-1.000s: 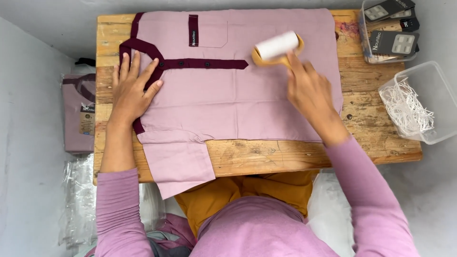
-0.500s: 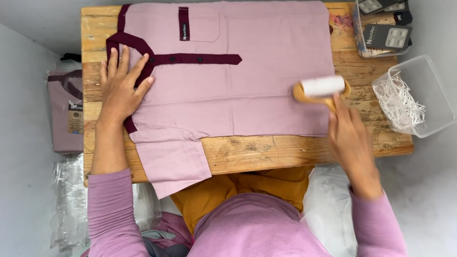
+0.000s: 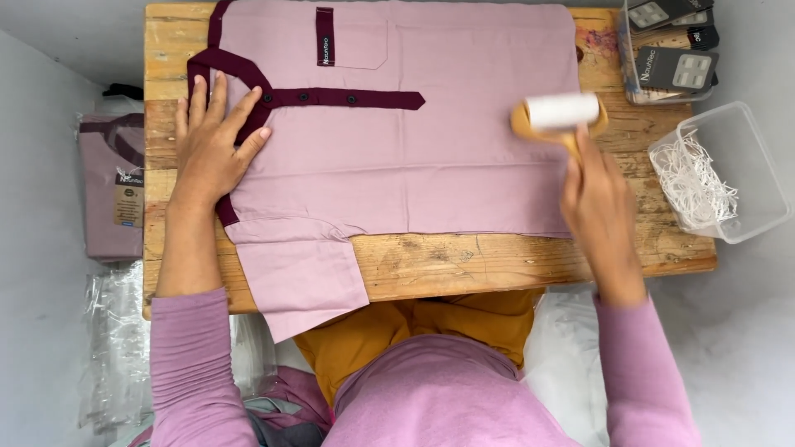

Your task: The person smooths a pink shirt with a lint roller, folds it neatly, attaches a tag with a twist tie, and places the folded shirt into a clear plastic bag.

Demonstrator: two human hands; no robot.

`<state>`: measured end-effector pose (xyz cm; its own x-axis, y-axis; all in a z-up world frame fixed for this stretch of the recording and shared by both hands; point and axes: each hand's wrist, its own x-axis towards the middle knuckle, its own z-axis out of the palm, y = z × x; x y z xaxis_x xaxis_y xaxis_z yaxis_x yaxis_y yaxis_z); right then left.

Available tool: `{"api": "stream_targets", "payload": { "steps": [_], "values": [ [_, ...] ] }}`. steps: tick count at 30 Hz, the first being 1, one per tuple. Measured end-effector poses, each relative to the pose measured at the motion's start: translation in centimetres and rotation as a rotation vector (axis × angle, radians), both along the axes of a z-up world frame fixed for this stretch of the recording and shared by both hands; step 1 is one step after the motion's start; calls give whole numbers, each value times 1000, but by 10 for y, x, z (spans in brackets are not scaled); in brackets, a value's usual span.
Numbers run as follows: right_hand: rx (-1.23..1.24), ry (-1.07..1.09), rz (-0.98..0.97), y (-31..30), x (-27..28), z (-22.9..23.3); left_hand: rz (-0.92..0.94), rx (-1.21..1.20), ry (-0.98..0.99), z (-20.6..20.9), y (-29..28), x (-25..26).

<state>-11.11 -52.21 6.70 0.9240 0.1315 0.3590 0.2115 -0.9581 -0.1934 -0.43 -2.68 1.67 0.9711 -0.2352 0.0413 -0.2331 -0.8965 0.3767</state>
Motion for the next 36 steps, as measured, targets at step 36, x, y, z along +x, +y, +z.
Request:
{"api": "stream_targets", "payload": {
  "steps": [36],
  "values": [
    [706, 286, -459, -48, -46, 15, 344, -195, 147, 53, 31, -121]
  ]
}}
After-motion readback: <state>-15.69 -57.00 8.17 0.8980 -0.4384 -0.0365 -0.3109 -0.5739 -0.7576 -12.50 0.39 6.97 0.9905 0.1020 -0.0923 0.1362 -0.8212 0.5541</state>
